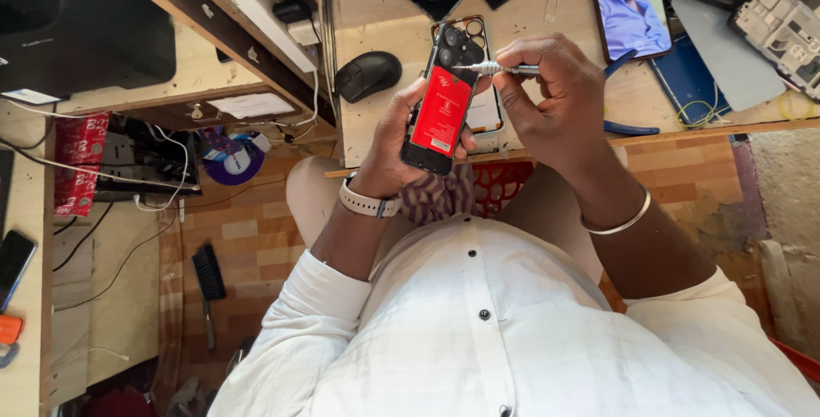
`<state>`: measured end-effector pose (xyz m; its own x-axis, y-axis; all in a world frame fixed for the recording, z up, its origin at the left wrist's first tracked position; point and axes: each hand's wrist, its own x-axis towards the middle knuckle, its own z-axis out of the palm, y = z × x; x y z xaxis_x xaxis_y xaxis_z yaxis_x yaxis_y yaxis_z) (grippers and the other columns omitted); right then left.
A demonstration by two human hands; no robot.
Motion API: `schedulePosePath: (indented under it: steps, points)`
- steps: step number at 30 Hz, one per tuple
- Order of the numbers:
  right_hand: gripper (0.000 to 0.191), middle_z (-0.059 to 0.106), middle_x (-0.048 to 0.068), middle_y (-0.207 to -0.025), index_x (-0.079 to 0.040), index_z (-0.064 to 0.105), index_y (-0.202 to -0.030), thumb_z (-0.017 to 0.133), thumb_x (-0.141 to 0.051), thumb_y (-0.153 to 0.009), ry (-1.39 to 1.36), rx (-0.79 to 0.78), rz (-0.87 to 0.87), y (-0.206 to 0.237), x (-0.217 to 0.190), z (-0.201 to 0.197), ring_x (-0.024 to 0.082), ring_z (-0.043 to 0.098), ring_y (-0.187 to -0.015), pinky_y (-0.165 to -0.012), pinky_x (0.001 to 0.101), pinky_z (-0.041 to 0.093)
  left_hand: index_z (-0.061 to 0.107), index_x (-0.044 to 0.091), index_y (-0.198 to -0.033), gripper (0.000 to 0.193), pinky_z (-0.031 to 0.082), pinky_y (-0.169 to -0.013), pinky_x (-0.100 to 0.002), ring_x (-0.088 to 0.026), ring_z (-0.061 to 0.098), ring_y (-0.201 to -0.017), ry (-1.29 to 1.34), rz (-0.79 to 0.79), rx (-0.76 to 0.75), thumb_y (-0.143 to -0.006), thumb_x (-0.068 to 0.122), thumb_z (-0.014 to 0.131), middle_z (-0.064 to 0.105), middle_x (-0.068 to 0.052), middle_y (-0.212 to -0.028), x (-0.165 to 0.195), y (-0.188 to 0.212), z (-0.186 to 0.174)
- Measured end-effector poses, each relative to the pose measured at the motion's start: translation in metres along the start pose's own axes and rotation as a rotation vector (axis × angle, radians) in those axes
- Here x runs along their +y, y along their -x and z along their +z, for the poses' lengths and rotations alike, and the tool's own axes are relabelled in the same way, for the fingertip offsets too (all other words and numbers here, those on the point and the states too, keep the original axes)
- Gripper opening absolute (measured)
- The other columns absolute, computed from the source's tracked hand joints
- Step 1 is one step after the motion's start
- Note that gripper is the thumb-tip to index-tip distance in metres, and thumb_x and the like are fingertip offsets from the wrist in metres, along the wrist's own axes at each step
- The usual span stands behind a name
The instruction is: The person repairs a smartphone at a cluttered workbench. They pry open the light blue back cover, handle the battery and internal components, then use a screwdriver to unscrew screws from the phone's rear housing while holding the device in their other hand.
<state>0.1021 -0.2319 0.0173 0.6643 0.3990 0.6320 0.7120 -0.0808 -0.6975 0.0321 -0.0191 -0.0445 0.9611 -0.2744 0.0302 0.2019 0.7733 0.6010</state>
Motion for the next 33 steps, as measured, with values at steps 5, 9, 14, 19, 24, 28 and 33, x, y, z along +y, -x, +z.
schedulePosePath:
  steps: [5, 9, 14, 19, 24, 28, 33]
  points:
    - [0.019, 0.069, 0.008, -0.105, -0.002, 0.068, -0.111, 0.08, 0.004, -0.098, 0.148, 0.037, 0.03, 0.006, 0.003, -0.012, 0.006, 0.047, -0.067, -0.059, 0.0242, 0.038, 0.037, 0.0, -0.16, 0.069, 0.063, -0.08, -0.038, -0.029, 0.072, -0.094, 0.055, 0.006, -0.017, -0.111, 0.049, 0.042, 0.044, -0.023, -0.163, -0.002, -0.002, 0.001]
    - [0.014, 0.068, 0.01, -0.105, 0.001, 0.067, -0.109, 0.077, 0.004, -0.1, 0.142, 0.029, 0.033, 0.01, 0.01, -0.017, 0.012, 0.064, -0.081, -0.071, 0.0248, 0.052, 0.036, 0.0, -0.16, 0.07, 0.063, -0.079, -0.039, -0.031, 0.072, -0.093, 0.111, -0.014, -0.044, -0.11, 0.049, 0.041, 0.044, -0.025, -0.163, -0.001, -0.003, 0.001]
    - [0.018, 0.068, 0.013, -0.108, 0.001, 0.067, -0.112, 0.076, 0.006, -0.097, 0.144, -0.033, 0.011, 0.014, 0.008, -0.013, 0.02, 0.071, -0.094, -0.083, 0.0288, 0.059, 0.036, -0.002, -0.158, 0.072, 0.064, -0.077, -0.04, -0.035, 0.072, -0.093, 0.148, -0.094, -0.012, -0.108, 0.05, 0.04, 0.045, -0.028, -0.159, 0.002, -0.002, 0.002]
    - [0.016, 0.068, 0.011, -0.104, 0.0, 0.066, -0.107, 0.077, 0.007, -0.098, 0.173, 0.057, -0.065, 0.007, -0.01, -0.018, 0.017, 0.072, -0.091, -0.08, 0.0271, 0.057, 0.037, -0.001, -0.159, 0.068, 0.064, -0.076, -0.04, -0.034, 0.072, -0.092, 0.094, -0.012, -0.04, -0.11, 0.047, 0.041, 0.046, -0.025, -0.159, 0.001, -0.003, 0.004]
    - [0.017, 0.07, 0.012, -0.103, 0.0, 0.066, -0.103, 0.077, 0.008, -0.092, 0.095, 0.016, 0.046, -0.004, -0.021, -0.011, 0.013, 0.053, -0.064, -0.057, 0.0259, 0.041, 0.041, -0.002, -0.157, 0.068, 0.063, -0.077, -0.038, -0.032, 0.073, -0.092, 0.036, -0.016, -0.006, -0.11, 0.047, 0.043, 0.051, -0.023, -0.157, 0.0, -0.002, 0.001]
    - [0.015, 0.067, 0.011, -0.116, -0.001, 0.062, -0.113, 0.073, 0.007, -0.106, -0.061, -0.02, -0.112, -0.01, -0.017, -0.001, 0.012, 0.071, -0.097, -0.083, 0.0235, 0.059, 0.044, -0.007, -0.153, 0.07, 0.063, -0.075, -0.037, -0.032, 0.073, -0.086, 0.01, -0.049, -0.011, -0.11, 0.049, 0.042, 0.055, -0.031, -0.127, 0.0, -0.002, -0.001]
    - [0.017, 0.068, 0.01, -0.114, -0.001, 0.063, -0.114, 0.075, 0.007, -0.107, -0.003, 0.013, -0.151, -0.009, -0.006, 0.001, 0.012, 0.07, -0.096, -0.081, 0.0243, 0.059, 0.041, -0.006, -0.156, 0.069, 0.062, -0.076, -0.038, -0.03, 0.073, -0.091, -0.005, -0.027, 0.004, -0.111, 0.048, 0.042, 0.05, -0.028, -0.149, -0.001, -0.001, 0.001]
